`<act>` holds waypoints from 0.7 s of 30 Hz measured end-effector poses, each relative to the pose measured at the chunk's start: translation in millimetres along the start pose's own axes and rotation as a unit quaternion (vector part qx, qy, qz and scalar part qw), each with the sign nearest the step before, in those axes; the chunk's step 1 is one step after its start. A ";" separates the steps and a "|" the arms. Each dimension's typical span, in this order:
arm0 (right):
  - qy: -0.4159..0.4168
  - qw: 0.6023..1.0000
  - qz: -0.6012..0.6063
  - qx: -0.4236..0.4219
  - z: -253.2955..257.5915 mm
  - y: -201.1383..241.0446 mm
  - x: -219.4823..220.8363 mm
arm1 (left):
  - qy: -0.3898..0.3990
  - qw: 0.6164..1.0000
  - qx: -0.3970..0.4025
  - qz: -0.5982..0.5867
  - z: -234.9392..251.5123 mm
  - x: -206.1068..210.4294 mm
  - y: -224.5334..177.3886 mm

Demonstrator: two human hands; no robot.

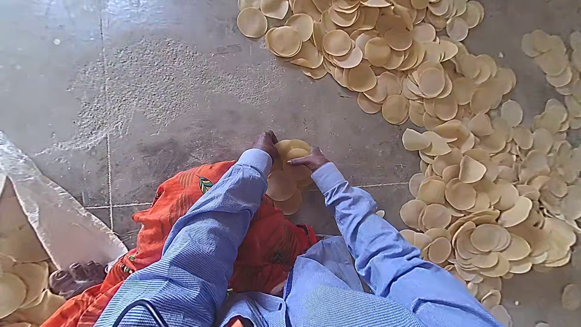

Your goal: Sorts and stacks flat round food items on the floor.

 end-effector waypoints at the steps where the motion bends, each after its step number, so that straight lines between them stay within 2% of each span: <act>1: -0.005 1.000 -0.016 0.009 3.1 0.3 1.2 | -0.008 1.000 0.004 -0.010 -1.8 -0.5 1.2; 3: -0.024 0.999 -0.018 0.015 5.8 -1.0 -7.1 | -0.038 0.999 -0.014 -0.022 -7.9 -7.6 4.2; 5: -0.075 0.997 0.033 0.009 0.7 -5.3 -28.9 | -0.051 0.995 -0.074 0.030 -16.5 -18.2 6.0; 7: -0.134 0.986 0.101 -0.005 -10.0 -10.7 -58.7 | -0.013 0.987 -0.118 0.110 -21.7 -19.0 6.1; 10: -0.199 0.969 0.146 -0.001 -26.5 -26.5 -103.8 | 0.008 0.973 -0.124 0.195 -27.2 0.9 1.2; 13: -0.227 0.957 0.179 0.006 -33.4 -53.6 -132.1 | 0.007 0.958 -0.104 0.266 -29.0 23.8 -0.9; 15: -0.224 0.948 0.227 -0.006 -36.8 -68.2 -130.2 | 0.013 0.956 -0.083 0.280 -31.7 30.5 -1.9; 21: -0.166 0.940 0.296 -0.017 -41.5 -90.3 -86.8 | 0.048 0.955 -0.110 0.271 -35.7 29.8 -5.5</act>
Point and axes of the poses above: each hand's wrist, its own z-axis towards the middle knuckle, its own x-axis out of the palm, y = z × x, the point moved 3 cm from there along z, towards the middle knuckle, and after that the axes turned 8 degrees about y, right-handed, at the moved point
